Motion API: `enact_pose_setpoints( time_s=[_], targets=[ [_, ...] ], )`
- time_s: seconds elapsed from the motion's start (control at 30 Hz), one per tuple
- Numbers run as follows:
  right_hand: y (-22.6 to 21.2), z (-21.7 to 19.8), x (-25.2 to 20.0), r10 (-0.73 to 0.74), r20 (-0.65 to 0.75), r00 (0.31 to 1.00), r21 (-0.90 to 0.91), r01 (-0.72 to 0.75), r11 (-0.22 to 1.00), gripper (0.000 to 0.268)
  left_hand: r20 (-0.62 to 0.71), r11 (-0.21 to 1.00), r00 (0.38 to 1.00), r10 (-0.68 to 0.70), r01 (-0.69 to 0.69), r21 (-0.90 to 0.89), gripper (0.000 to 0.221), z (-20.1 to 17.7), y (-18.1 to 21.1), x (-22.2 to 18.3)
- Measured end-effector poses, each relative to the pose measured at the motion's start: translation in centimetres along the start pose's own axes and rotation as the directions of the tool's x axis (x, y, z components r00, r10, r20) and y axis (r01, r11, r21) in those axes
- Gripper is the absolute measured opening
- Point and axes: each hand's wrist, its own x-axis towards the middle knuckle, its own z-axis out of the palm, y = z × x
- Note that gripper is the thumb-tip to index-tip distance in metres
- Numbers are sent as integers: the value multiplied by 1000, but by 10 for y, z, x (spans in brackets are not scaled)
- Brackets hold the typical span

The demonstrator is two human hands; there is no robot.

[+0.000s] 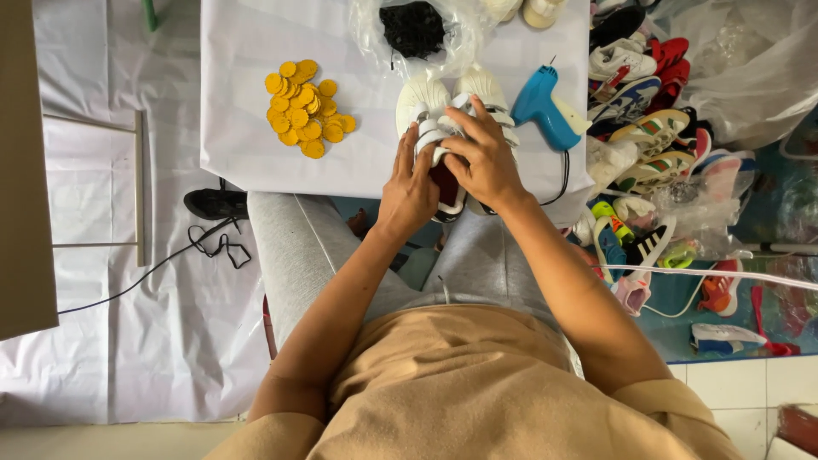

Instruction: The person is stuffing white sneakers with fabric material to prepare them for customization.

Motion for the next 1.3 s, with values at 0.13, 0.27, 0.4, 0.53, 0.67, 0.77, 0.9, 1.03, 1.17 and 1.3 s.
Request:
enact_pose_setpoints(
  time_s=[0.13,0.27,0.4,0.53,0.67,0.77,0.9,1.03,1.17,1.3],
  targets=[
    [14,4,0,57,-3,998,17,-57,998,12,36,1000,999,-25,25,-8,56,-6,1,3],
    [8,-35,17,241,104,965,468,-261,844,15,6,998,999,-50,50,36,49,-5,1,4],
    [27,-45,9,429,202,880,832,-386,399,19,-41,992,998,-48,52,114,37,9,-6,2],
    [22,-38,5,456,172,873,856,-362,369,20,-63,988,998,-21,31,150,30,9,-7,6],
    [10,-44,8,458,95,884,851,-311,423,16,-105,976,990,91,-68,206,16,-1,0,19],
    [10,-43,8,454,83,887,850,-301,433,16,-109,953,979,171,-136,271,9,1,-2,28],
    [14,-42,9,462,88,882,874,-291,389,15,-83,944,980,182,-150,292,9,6,-1,29],
    [16,-38,6,472,77,878,878,-284,384,15,-55,955,989,135,-115,275,11,3,-5,32],
    [13,-38,8,492,70,868,889,-278,365,14,-77,960,990,119,-95,265,9,-1,-2,31],
    [14,-35,6,496,55,867,887,-271,375,14,-133,949,978,159,-114,294,8,-5,2,28]
  ],
)
